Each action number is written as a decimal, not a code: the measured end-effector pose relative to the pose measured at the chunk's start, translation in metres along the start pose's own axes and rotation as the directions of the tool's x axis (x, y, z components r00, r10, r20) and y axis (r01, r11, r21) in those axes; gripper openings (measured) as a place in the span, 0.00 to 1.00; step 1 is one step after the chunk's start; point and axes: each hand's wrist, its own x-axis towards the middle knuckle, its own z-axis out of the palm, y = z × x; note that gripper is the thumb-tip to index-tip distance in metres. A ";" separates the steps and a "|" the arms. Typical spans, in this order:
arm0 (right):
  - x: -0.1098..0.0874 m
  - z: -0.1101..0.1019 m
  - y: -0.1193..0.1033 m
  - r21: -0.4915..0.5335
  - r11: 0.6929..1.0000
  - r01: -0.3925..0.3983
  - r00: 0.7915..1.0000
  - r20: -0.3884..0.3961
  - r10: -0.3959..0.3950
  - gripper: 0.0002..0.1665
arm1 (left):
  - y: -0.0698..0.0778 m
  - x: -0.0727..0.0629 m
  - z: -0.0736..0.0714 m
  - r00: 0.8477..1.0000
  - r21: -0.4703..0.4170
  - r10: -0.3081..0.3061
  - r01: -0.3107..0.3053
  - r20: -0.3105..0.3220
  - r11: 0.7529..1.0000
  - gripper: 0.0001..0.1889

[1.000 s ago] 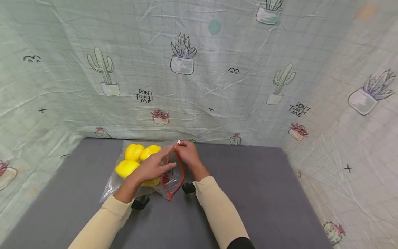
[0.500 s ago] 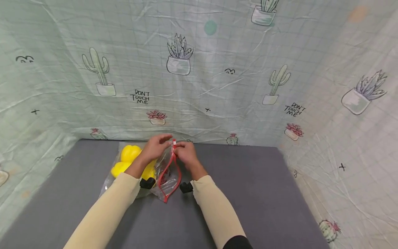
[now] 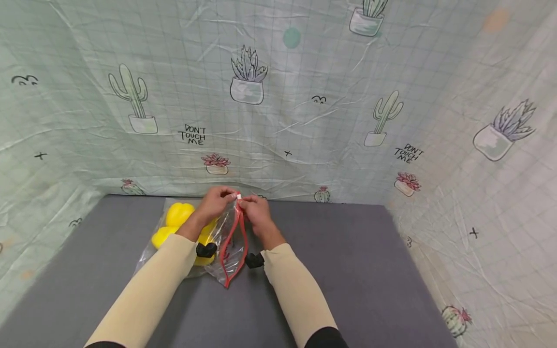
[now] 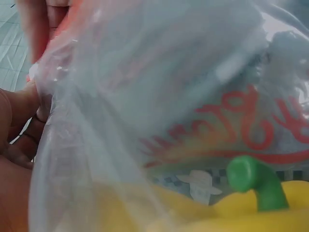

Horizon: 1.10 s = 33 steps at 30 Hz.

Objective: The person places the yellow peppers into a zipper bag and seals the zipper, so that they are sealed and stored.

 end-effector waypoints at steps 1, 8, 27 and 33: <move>0.000 0.001 -0.001 0.000 1.000 0.009 1.000 -0.012 -0.009 0.15 | 0.000 0.001 0.000 1.000 0.002 -0.004 0.004 -0.004 1.000 0.13; 0.002 0.006 -0.003 -0.079 0.995 0.067 0.991 -0.112 -0.076 0.14 | 0.001 0.006 0.001 0.999 0.006 -0.041 0.041 -0.007 0.999 0.14; -0.001 0.012 -0.007 -0.070 0.995 0.073 0.970 -0.226 -0.087 0.12 | 0.002 0.007 0.006 0.995 -0.076 -0.079 0.074 -0.066 0.994 0.13; -0.003 0.012 -0.005 -0.103 0.992 0.071 0.967 -0.236 -0.094 0.13 | 0.000 0.006 0.007 0.993 -0.107 -0.078 0.069 -0.088 0.992 0.13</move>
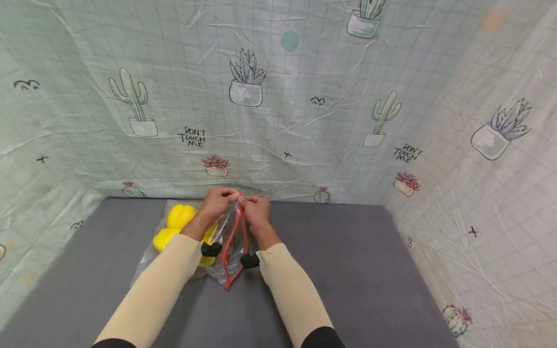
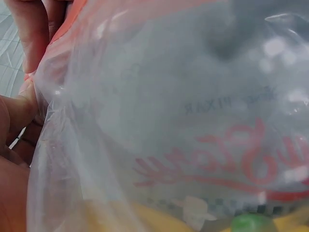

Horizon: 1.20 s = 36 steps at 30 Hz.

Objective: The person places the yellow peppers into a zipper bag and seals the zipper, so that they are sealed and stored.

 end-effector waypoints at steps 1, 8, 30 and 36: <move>0.000 0.000 0.000 -0.013 1.000 0.000 1.000 -0.003 0.000 0.13 | 0.000 0.000 0.000 1.000 -0.003 0.000 0.000 -0.002 1.000 0.13; -0.005 -0.005 0.006 -0.070 0.997 -0.012 1.000 0.005 0.013 0.13 | -0.005 -0.001 0.003 0.999 -0.029 -0.023 0.023 -0.025 0.999 0.13; -0.014 -0.010 0.012 -0.075 0.997 -0.002 1.000 -0.017 0.001 0.13 | -0.003 0.000 0.007 0.999 -0.031 -0.018 0.017 -0.039 0.999 0.14; -0.017 -0.011 0.013 -0.075 0.997 -0.013 1.000 -0.005 0.013 0.13 | -0.002 0.000 0.008 0.998 -0.020 -0.045 0.044 -0.043 0.999 0.15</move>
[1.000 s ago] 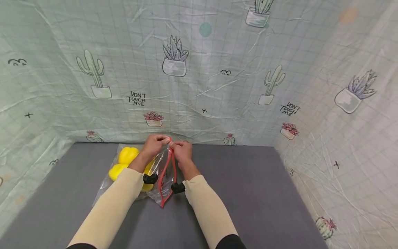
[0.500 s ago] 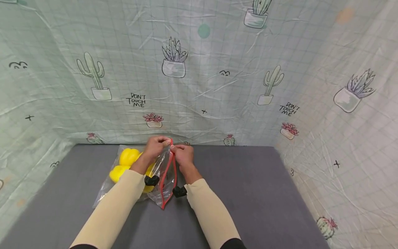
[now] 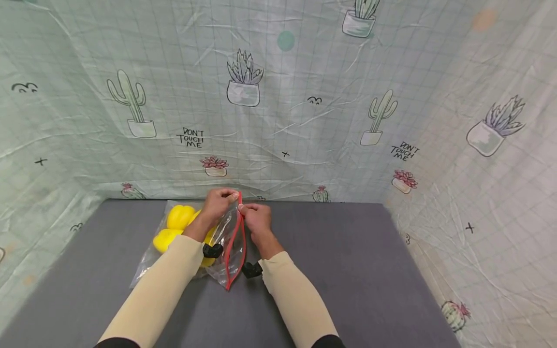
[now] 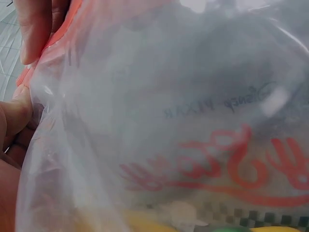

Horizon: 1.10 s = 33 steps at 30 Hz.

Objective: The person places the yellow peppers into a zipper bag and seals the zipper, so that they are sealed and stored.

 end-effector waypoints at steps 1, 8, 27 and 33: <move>0.000 0.000 0.000 0.000 1.000 -0.002 1.000 0.001 0.002 0.13 | 0.001 0.000 0.000 1.000 0.001 -0.004 0.004 0.000 1.000 0.15; -0.001 -0.004 -0.003 0.002 1.000 0.021 1.000 0.011 -0.021 0.13 | 0.006 0.003 0.001 1.000 -0.035 0.012 -0.012 -0.009 0.999 0.16; -0.011 -0.010 0.007 -0.035 0.999 0.022 0.999 0.051 -0.020 0.12 | -0.001 0.004 0.001 1.000 -0.072 -0.023 0.022 -0.019 0.997 0.15; -0.017 -0.011 0.008 -0.037 0.999 0.027 0.998 0.063 -0.025 0.12 | -0.001 0.001 0.000 0.999 -0.064 -0.041 0.040 -0.012 0.997 0.16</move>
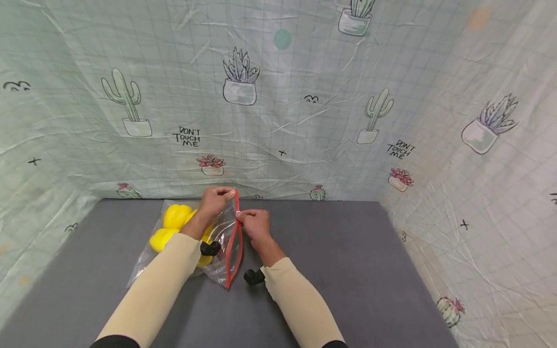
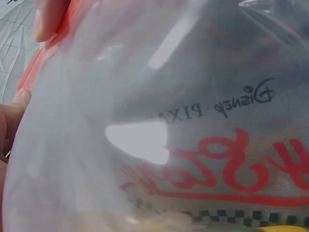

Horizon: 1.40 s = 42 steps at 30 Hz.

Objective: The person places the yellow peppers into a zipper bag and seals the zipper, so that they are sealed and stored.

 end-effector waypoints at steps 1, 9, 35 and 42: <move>-0.001 0.000 0.000 -0.004 1.000 0.001 1.000 0.002 -0.001 0.12 | 0.000 0.000 0.000 1.000 -0.003 -0.002 0.002 -0.003 1.000 0.16; -0.004 -0.002 0.006 -0.042 0.998 0.039 0.999 0.015 -0.038 0.11 | -0.005 0.004 -0.001 1.000 0.002 0.005 -0.005 -0.001 1.000 0.16; -0.019 -0.012 0.008 -0.135 0.990 0.042 0.997 0.063 -0.034 0.11 | -0.002 0.006 -0.001 1.000 -0.019 -0.021 0.020 -0.014 1.000 0.18; -0.022 -0.014 0.009 -0.148 0.988 0.044 0.996 0.081 -0.032 0.10 | -0.001 0.006 -0.001 0.999 -0.042 -0.038 0.038 -0.001 0.998 0.19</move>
